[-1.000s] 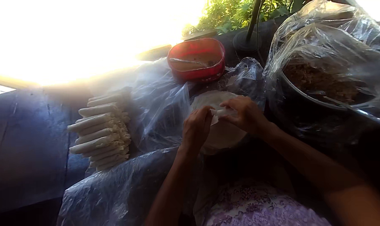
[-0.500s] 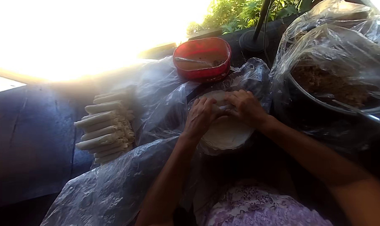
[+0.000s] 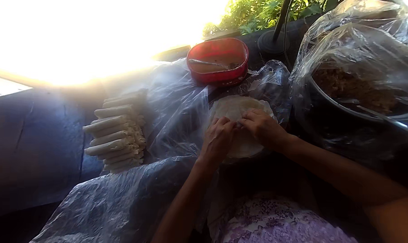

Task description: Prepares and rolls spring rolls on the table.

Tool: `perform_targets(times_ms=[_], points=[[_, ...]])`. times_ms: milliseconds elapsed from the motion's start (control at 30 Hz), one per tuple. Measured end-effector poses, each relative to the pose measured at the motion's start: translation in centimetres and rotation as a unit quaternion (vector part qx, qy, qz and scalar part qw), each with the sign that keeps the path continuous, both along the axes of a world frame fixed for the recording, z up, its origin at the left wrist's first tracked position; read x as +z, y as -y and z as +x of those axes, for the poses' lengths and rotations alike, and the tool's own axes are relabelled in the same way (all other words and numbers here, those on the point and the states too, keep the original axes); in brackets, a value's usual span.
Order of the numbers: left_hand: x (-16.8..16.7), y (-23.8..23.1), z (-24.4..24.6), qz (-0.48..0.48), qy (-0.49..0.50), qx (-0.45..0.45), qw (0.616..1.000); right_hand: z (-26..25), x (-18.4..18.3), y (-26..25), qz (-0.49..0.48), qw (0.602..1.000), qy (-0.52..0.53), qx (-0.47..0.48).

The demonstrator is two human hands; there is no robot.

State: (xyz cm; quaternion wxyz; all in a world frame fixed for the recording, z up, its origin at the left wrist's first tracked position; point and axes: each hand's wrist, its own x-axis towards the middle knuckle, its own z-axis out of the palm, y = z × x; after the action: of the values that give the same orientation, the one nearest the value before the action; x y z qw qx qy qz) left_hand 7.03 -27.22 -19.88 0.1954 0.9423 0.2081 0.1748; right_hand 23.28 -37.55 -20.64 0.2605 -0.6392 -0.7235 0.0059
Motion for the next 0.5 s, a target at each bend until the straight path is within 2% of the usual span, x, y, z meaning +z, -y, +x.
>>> perform_targets(times_ms=[233, 500], points=[[-0.7, 1.4, -0.7, 0.014, 0.009, 0.018, 1.000, -0.4, -0.8, 0.6, 0.048, 0.998, 0.039, 0.028], [-1.0, 1.4, -0.5, 0.025, 0.023, 0.004, 0.999, -0.3, -1.2, 0.5, 0.043, 0.998, 0.039, 0.035]])
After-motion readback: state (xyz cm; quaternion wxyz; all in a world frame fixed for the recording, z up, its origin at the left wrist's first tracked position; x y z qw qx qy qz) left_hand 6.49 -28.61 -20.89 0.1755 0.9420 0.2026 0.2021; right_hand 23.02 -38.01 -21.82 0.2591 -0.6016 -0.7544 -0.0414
